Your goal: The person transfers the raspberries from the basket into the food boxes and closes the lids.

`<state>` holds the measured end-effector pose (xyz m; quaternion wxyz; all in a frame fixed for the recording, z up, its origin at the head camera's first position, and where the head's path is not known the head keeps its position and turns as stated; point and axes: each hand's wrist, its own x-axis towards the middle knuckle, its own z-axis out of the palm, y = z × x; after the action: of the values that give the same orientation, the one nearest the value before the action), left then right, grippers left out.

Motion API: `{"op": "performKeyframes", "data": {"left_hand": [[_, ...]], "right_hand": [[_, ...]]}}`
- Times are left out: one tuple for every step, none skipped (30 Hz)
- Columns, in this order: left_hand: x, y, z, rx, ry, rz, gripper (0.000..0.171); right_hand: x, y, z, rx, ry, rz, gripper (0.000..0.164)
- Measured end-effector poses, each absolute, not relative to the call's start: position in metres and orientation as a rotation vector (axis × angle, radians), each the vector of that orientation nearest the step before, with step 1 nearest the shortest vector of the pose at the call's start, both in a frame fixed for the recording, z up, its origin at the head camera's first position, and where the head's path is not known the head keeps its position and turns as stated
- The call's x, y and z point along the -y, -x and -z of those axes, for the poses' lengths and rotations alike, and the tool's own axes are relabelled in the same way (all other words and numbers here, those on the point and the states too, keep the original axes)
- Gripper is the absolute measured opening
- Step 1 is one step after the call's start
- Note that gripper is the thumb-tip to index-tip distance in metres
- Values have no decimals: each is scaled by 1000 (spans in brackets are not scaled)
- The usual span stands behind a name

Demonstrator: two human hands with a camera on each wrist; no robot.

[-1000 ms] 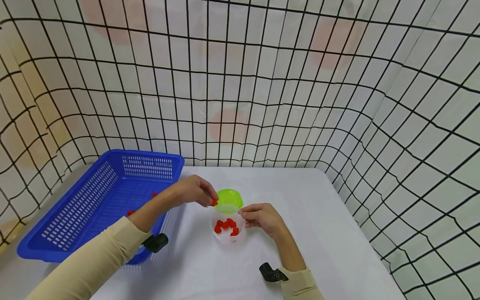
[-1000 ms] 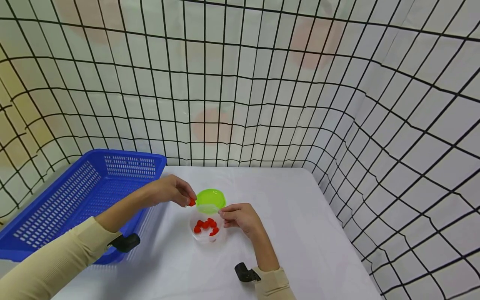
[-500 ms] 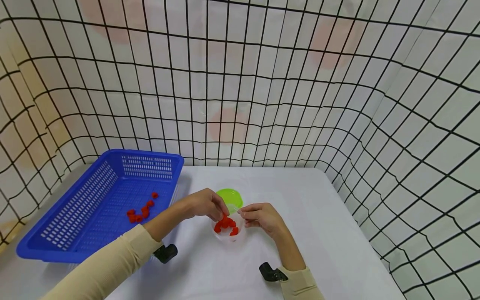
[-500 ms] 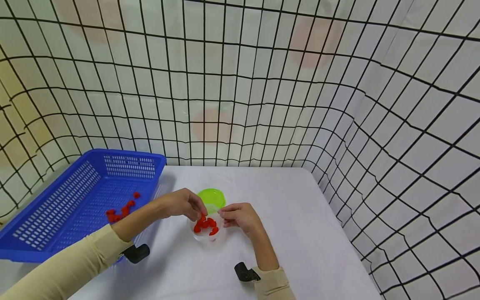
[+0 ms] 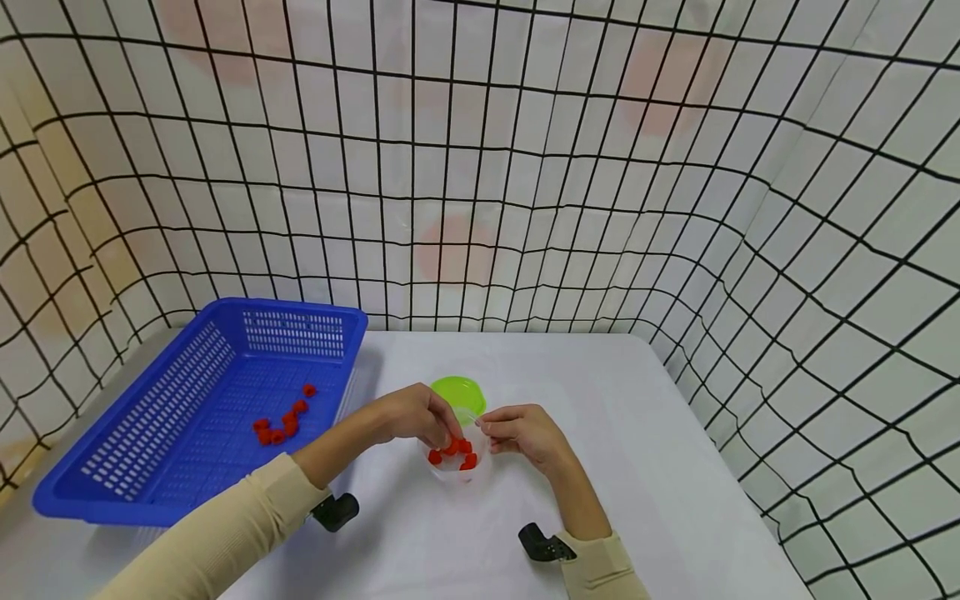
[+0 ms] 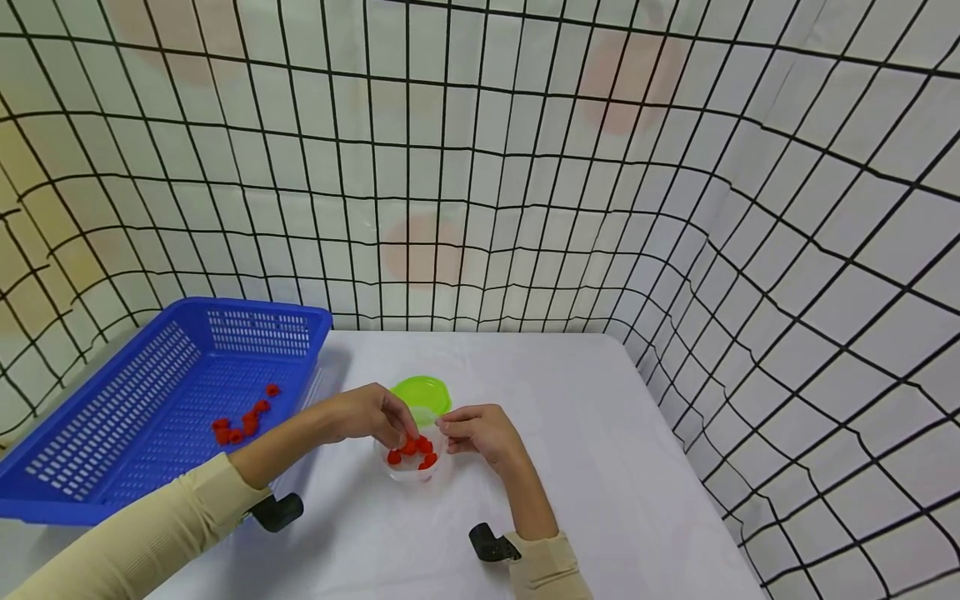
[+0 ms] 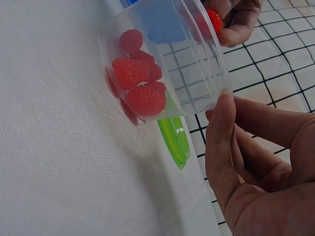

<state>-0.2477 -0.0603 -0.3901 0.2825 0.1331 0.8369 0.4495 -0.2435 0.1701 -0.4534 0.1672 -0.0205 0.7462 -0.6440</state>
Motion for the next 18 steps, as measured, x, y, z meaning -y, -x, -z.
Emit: {"op": "performKeyframes", "data": {"left_hand": [[60,248,390,-2240,-357,-1203,16],[60,248,390,-2238,-356,-1204,16],[60,248,390,-2237,-358,-1202,16],[60,247,390,-2235,-359,-1202,16],[60,247,390,-2231,-361,-1202,17],[60,247,390,-2229,-363,-1204,17],[60,247,390,-2226,-366,-1206,17],[60,248,390,-2224,-368,-1208,17],[61,248,390,-2222,-370,-1209,17],[61,248,390,-2220,-371,-1210,17],[61,248,390,-2219,-371,-1211,18],[61,248,390,-2219,-371,-1211,18],[61,248,390,-2219,-369,-1209,18],[61,248,390,-2218,-368,-1209,18],[61,248,391,-2218,-367,-1207,18],[61,248,391,-2217,-365,-1205,17],[62,249,391,-2216,-365,-1204,17],[62,249,391,-2215,-366,-1202,16]], "right_hand": [[-171,244,453,-2122,56,1834,28],[-171,244,454,-2120,54,1837,28],[-171,244,454,-2118,52,1838,27],[-172,244,454,-2117,49,1839,27],[-172,245,454,-2120,57,1839,28],[-172,245,454,-2118,55,1841,28],[-172,245,454,-2117,57,1843,27],[-172,245,454,-2116,57,1845,27],[-172,245,454,-2118,59,1843,27],[-172,245,454,-2118,61,1843,27],[-172,245,454,-2117,64,1844,27],[-171,244,454,-2113,58,1845,27],[-171,244,454,-2113,60,1846,27],[-171,244,454,-2112,60,1847,27],[-171,244,454,-2111,62,1848,27],[-171,244,454,-2110,63,1849,27],[-170,243,454,-2111,63,1849,27],[-170,243,454,-2112,62,1849,27]]}}
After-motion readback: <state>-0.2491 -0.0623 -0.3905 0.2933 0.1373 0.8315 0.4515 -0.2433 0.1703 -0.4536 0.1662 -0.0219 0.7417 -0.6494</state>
